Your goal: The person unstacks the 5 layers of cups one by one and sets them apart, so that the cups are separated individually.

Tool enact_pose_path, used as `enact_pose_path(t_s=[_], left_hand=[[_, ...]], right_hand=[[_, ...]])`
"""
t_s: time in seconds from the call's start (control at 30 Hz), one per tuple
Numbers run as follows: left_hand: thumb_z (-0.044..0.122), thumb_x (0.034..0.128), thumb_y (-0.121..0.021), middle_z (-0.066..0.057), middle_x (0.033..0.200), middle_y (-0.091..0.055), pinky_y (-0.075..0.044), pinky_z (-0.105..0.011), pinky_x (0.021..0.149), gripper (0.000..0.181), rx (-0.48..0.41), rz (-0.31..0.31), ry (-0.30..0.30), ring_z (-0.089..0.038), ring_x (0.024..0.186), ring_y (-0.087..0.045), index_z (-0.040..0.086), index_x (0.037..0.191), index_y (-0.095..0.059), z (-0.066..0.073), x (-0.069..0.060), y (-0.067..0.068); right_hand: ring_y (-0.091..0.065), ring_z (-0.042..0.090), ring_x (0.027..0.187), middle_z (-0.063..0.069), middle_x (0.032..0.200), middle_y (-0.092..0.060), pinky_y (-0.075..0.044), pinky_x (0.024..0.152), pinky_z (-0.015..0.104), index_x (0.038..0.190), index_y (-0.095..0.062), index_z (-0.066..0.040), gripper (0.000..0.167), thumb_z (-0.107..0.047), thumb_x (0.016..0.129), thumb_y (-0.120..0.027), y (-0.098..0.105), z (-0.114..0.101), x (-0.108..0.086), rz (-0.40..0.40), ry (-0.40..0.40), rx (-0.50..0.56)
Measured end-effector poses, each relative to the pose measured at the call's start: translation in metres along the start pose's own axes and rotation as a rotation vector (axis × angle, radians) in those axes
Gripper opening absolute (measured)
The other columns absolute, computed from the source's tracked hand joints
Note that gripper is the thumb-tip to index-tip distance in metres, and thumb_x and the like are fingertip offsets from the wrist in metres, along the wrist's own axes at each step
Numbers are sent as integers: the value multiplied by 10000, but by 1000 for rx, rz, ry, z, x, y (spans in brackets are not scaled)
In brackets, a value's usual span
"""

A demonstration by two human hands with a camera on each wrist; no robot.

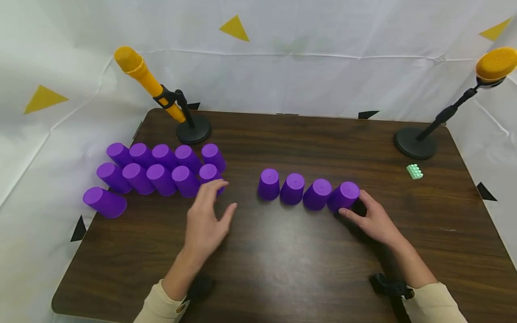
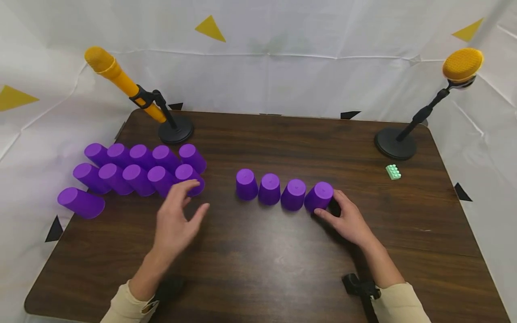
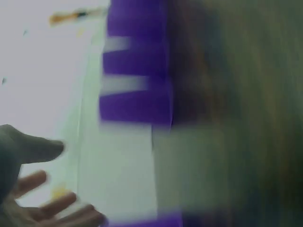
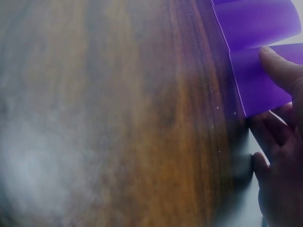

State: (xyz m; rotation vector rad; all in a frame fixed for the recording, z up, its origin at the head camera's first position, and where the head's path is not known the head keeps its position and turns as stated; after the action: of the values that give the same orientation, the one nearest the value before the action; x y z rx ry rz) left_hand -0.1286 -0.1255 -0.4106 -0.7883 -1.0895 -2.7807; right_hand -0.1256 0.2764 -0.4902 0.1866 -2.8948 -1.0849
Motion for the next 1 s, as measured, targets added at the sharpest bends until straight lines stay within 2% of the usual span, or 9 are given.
enact_pose_path(t_s=[0.1, 0.17, 0.3, 0.4, 0.6, 0.77, 0.9, 1.0], left_hand=[[150, 808, -812, -73, 1342, -502, -475, -430, 949, 619, 46, -153, -1, -235, 1209, -514, 121, 1347, -511, 13, 2, -38], [177, 828, -798, -94, 1388, -456, -472, -459, 956, 660, 64, -213, 4, -257, 1243, -489, 132, 1394, -461, 19, 5, -56], [196, 872, -755, -154, 1442, -399, -482, -504, 932, 675, 78, -247, -18, -318, 1249, -478, 127, 1443, -401, 28, 15, -79], [192, 878, -747, -157, 1424, -413, -495, -497, 909, 624, 73, -235, -39, -323, 1209, -509, 123, 1411, -429, 30, 21, -91], [154, 836, -787, -100, 1336, -482, -518, -463, 868, 512, 32, -148, -15, -290, 1117, -576, 133, 1277, -527, 25, 30, -101], [107, 852, -765, -51, 1238, -560, -538, -456, 834, 374, -2, -87, -16, -253, 1056, -630, 137, 1184, -595, 20, 35, -104], [88, 853, -762, -28, 1189, -594, -547, -456, 812, 305, -31, -62, -27, -225, 1040, -649, 140, 1122, -630, 18, 37, -103], [95, 848, -770, -21, 1177, -605, -546, -451, 824, 283, -44, -57, -27, -207, 1057, -644, 141, 1096, -641, 16, 33, -97]], right_hand=[[-490, 390, 1192, 191, 1226, -562, -328, 999, 645, 1336, -497, -50, 545, -287, 903, -727, 0, 0, 0, 1, 0, -2], [-492, 385, 1190, 189, 1226, -562, -329, 1000, 640, 1336, -497, -50, 545, -286, 902, -728, 0, 0, 0, 2, 1, -2], [-492, 380, 1191, 186, 1230, -561, -330, 1005, 633, 1337, -498, -52, 546, -282, 900, -730, -1, 0, 1, 5, 6, -1], [-493, 382, 1191, 189, 1231, -561, -333, 1004, 634, 1335, -499, -49, 542, -275, 901, -730, -1, -1, 0, 5, 8, -1], [-489, 394, 1197, 200, 1240, -555, -333, 1000, 641, 1343, -491, -37, 550, -273, 905, -725, 0, -2, 0, 2, 14, -1], [-501, 375, 1176, 192, 1221, -564, -346, 993, 619, 1328, -501, -37, 538, -261, 898, -734, 0, -2, 0, 9, 17, -4], [-498, 375, 1179, 191, 1222, -562, -341, 998, 623, 1328, -501, -38, 537, -261, 898, -733, 0, -1, -1, 10, 14, -2], [-493, 381, 1189, 194, 1229, -560, -336, 1003, 628, 1331, -499, -35, 543, -262, 897, -735, -1, -1, -1, 11, 16, 1]])
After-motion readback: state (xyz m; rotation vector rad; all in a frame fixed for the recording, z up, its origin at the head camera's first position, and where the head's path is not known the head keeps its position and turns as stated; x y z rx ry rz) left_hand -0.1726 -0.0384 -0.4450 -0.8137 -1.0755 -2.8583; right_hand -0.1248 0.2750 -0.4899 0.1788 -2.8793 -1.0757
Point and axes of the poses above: each hand's wrist, its own x-axis towards the middle knuckle, its own y-axis out of the back of the hand, z = x × y, the point moved 5 cm from there along x, towards the middle knuckle
